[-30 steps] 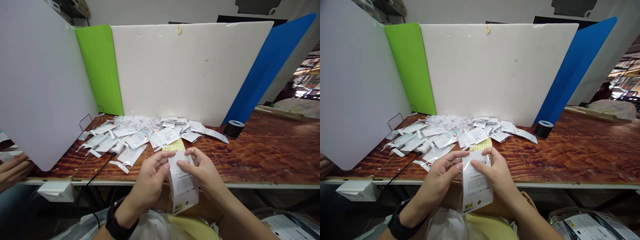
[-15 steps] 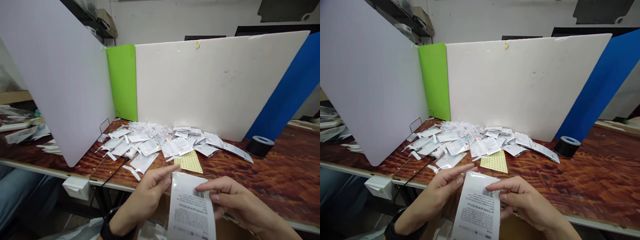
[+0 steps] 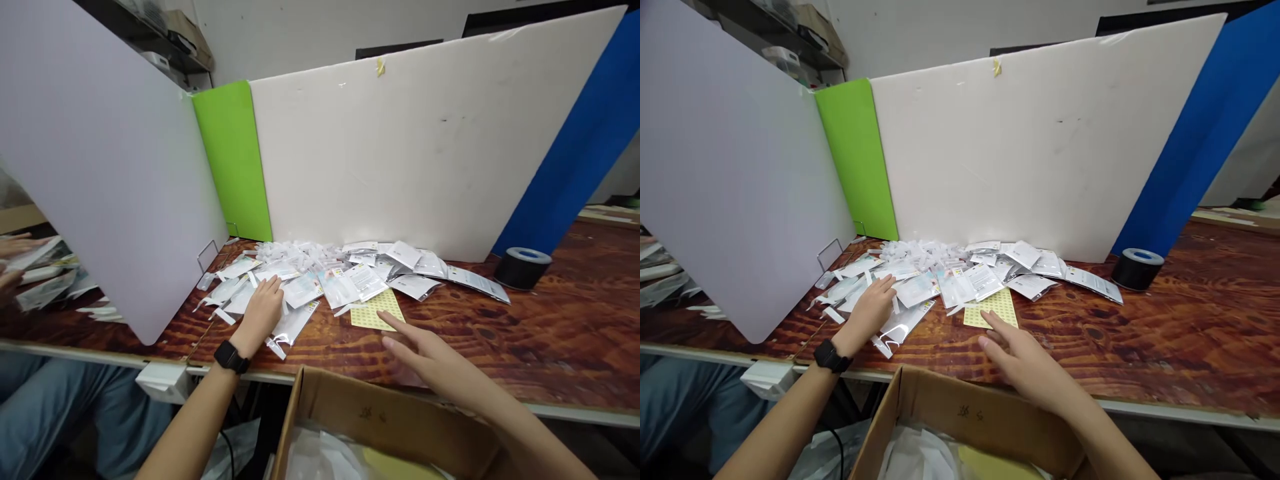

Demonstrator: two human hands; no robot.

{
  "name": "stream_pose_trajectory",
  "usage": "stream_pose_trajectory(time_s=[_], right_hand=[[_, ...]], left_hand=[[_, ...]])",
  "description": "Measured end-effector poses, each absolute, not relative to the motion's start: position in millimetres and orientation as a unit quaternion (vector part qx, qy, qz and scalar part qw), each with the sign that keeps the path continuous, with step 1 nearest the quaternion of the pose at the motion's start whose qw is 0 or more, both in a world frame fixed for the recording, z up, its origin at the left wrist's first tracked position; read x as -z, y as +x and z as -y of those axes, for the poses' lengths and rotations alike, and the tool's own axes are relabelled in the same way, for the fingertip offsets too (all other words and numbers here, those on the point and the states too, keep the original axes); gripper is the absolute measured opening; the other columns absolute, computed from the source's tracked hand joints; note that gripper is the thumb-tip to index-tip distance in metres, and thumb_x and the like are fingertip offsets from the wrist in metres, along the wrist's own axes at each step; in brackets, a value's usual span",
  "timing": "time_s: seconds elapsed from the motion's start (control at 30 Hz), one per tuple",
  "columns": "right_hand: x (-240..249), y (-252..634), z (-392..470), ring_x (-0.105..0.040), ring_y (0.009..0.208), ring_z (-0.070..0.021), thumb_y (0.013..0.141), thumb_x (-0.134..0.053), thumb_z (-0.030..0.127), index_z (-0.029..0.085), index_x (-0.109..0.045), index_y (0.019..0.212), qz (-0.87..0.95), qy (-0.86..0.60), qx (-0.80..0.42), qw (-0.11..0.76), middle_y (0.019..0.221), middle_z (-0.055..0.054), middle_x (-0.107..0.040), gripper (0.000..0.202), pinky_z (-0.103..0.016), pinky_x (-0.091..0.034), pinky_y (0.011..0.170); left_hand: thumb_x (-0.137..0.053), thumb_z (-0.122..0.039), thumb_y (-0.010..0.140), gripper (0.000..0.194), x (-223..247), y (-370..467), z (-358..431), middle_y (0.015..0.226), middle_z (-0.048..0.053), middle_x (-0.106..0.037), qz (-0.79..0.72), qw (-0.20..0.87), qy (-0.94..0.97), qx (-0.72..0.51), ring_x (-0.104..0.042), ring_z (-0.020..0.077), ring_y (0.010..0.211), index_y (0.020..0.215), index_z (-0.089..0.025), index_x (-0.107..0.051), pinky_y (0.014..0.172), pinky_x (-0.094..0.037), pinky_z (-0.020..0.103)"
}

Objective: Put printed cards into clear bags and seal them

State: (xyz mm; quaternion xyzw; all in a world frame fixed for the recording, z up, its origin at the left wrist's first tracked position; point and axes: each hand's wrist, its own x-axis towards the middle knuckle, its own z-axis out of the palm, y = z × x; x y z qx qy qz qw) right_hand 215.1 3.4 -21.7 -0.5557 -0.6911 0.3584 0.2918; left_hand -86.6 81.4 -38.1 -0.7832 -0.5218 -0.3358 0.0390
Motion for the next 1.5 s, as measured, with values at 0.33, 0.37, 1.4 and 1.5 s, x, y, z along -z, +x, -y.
stream_pose_trajectory(time_s=[0.33, 0.37, 1.4, 1.5], right_hand=[[14, 188, 39, -0.04, 0.132, -0.0265, 0.088, -0.054, 0.021, 0.035, 0.008, 0.147, 0.86, -0.353, -0.077, 0.361, 0.15, -0.008, -0.03, 0.087, -0.045, -0.046, 0.097], [13, 186, 42, -0.04, 0.131, -0.0249, 0.087, -0.052, 0.015, 0.038, 0.008, 0.146, 0.869, -0.319, -0.07, 0.371, 0.151, -0.006, -0.028, 0.087, -0.043, -0.046, 0.097], [-8, 199, 60, -0.058, 0.095, -0.0218, 0.08, -0.059, 0.004, 0.012, -0.062, 0.101, 0.758, -0.36, 0.286, 0.463, 0.103, -0.011, -0.06, 0.023, -0.034, -0.049, 0.084], [-6, 192, 61, -0.058, 0.092, -0.0217, 0.078, -0.06, -0.001, 0.006, -0.062, 0.103, 0.768, -0.357, 0.248, 0.471, 0.098, -0.012, -0.062, 0.026, -0.035, -0.05, 0.081]], left_hand=[[-0.052, -0.022, 0.086, 0.022, -48, -19, 2, 0.066, 0.003, -0.069, 0.393, -0.157, -0.828, 0.368, -0.061, 0.0156, 0.06, 0.075, -0.019, -0.071, 0.057, -0.041, 0.024], [-0.054, -0.022, 0.085, 0.021, -55, -13, 7, 0.065, 0.002, -0.069, 0.379, -0.219, -0.819, 0.371, -0.06, 0.0148, 0.06, 0.073, -0.019, -0.071, 0.057, -0.041, 0.023], [-0.057, -0.032, 0.086, 0.016, -1, 44, 29, 0.083, 0.003, -0.07, 0.321, -0.586, -0.56, 0.49, -0.064, 0.0154, 0.073, 0.094, -0.021, -0.063, 0.067, -0.049, 0.023], [-0.053, -0.03, 0.088, 0.021, 2, 45, 38, 0.096, 0.005, -0.07, 0.321, -0.525, -0.628, 0.476, -0.064, 0.019, 0.086, 0.107, -0.024, -0.061, 0.075, -0.05, 0.026]])
